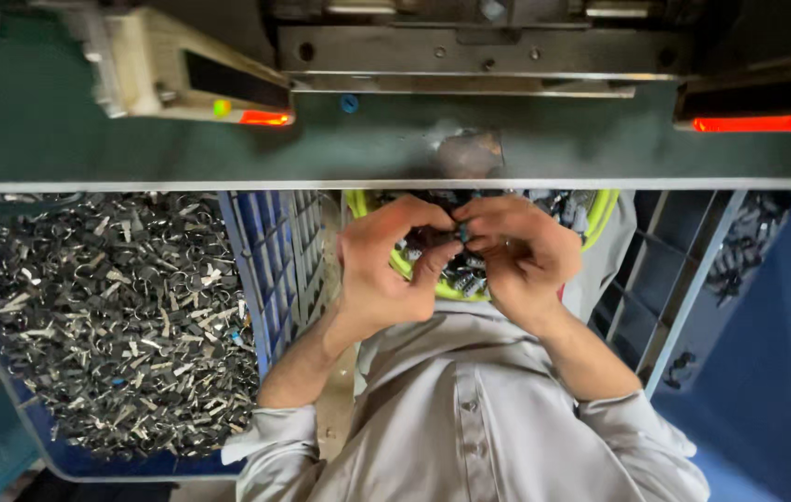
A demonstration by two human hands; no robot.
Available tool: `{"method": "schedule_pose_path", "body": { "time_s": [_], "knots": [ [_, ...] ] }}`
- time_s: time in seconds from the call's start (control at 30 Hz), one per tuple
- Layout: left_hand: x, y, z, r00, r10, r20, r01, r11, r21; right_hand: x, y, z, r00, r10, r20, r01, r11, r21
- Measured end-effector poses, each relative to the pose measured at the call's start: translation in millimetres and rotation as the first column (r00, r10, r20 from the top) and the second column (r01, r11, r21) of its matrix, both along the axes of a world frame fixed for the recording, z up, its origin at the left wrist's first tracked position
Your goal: The person scoops small connector housings from a large blue bin into a round tray on their lap, inspects and orients each part by hand, and places it into a benchtop press machine, operating the press and moving finished parts into a nearby box.
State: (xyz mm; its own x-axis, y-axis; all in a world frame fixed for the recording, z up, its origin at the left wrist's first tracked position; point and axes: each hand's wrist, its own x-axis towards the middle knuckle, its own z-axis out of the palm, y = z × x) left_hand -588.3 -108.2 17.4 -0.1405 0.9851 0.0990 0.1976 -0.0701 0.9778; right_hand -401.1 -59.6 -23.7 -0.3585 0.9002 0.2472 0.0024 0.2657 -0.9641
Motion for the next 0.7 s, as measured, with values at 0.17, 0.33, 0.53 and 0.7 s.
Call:
{"method": "schedule_pose_path", "body": {
  "time_s": [0.17,0.33,0.53,0.7],
  "knots": [
    [2.7,-1.9,-12.5,0.991,0.095,-0.089,-0.079,0.982,0.172,-2.9,-8.1,-8.0,0.979,0.026,-0.204,-0.073,0.971,-0.226],
    [5.8,-27.0,-48.5,0.863,0.243,-0.443,-0.026,0.897,0.442,-8.8,-11.4,-31.7,0.958,-0.042,-0.285,-0.096,0.886,-0.453],
    [-66.7,-88.2,-72.8,0.487,0.065,0.871,-0.686,0.646,0.335,-8.7,36.7,-2.8,0.893,-0.218,-0.394,0.080,0.938,-0.337],
    [-66.0,-91.9,-106.1,-0.400,-0.311,0.862,-0.233,0.944,0.232,-44.0,112.2,67.7,0.947,-0.320,-0.019,0.310,0.898,0.311]
  ]
}}
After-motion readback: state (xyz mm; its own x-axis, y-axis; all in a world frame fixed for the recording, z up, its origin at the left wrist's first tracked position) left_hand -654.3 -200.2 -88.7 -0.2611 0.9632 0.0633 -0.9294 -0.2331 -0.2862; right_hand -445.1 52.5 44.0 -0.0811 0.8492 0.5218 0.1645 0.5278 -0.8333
